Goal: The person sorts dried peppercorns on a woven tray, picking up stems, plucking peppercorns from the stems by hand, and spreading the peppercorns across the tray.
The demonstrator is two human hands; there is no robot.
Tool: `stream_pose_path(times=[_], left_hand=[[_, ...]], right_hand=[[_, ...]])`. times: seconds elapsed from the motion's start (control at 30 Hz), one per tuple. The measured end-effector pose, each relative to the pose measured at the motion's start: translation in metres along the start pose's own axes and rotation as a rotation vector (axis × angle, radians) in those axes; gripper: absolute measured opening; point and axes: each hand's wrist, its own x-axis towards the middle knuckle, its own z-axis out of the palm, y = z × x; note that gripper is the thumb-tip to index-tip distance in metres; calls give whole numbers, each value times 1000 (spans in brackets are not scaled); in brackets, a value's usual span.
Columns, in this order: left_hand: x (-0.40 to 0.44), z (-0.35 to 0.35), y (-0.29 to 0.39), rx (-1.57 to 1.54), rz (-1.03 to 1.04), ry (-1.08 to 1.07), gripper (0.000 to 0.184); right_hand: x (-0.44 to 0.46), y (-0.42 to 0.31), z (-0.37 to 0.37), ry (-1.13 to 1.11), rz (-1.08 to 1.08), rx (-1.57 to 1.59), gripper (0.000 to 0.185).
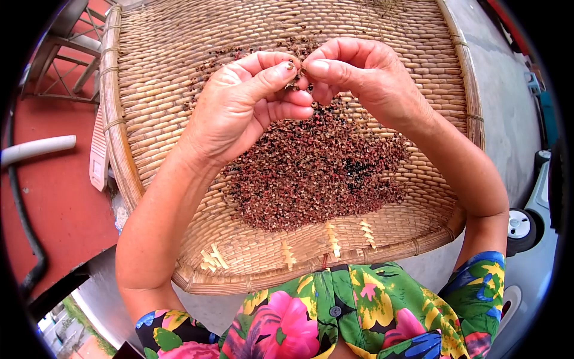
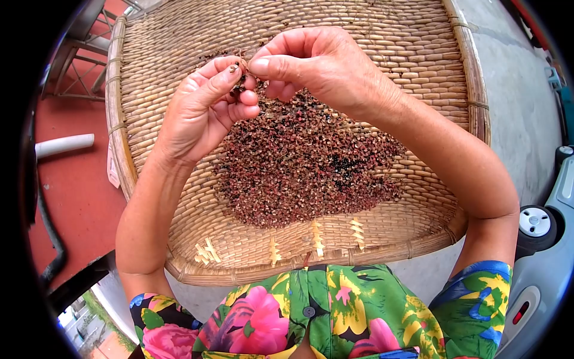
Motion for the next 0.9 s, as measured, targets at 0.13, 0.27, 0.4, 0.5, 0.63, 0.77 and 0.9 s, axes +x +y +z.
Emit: stream_pose_path(times=[0.13,0.27,0.4,0.5,0.63,0.77,0.9], left_hand=[[-1,1,0,-9,-12,4,17],[0,1,0,-61,-9,-13,17],[0,0,1,-72,-10,-19,18],[0,0,2,-69,-9,-19,18],[0,1,-1,-52,-8,1,16],[-1,3,1,-16,-3,30,16],[0,2,0,12,2,7,16]], right_hand=[[0,0,0,-20,-18,-5,21],[0,0,-1,-26,-15,-14,21],[-1,-2,1,-32,-29,8,21],[-2,-3,5,15,-49,22,21],[0,0,4,71,-85,36,20],[-1,-2,-1,115,-58,-84,21],[-1,-5,5,100,-55,-67,22]])
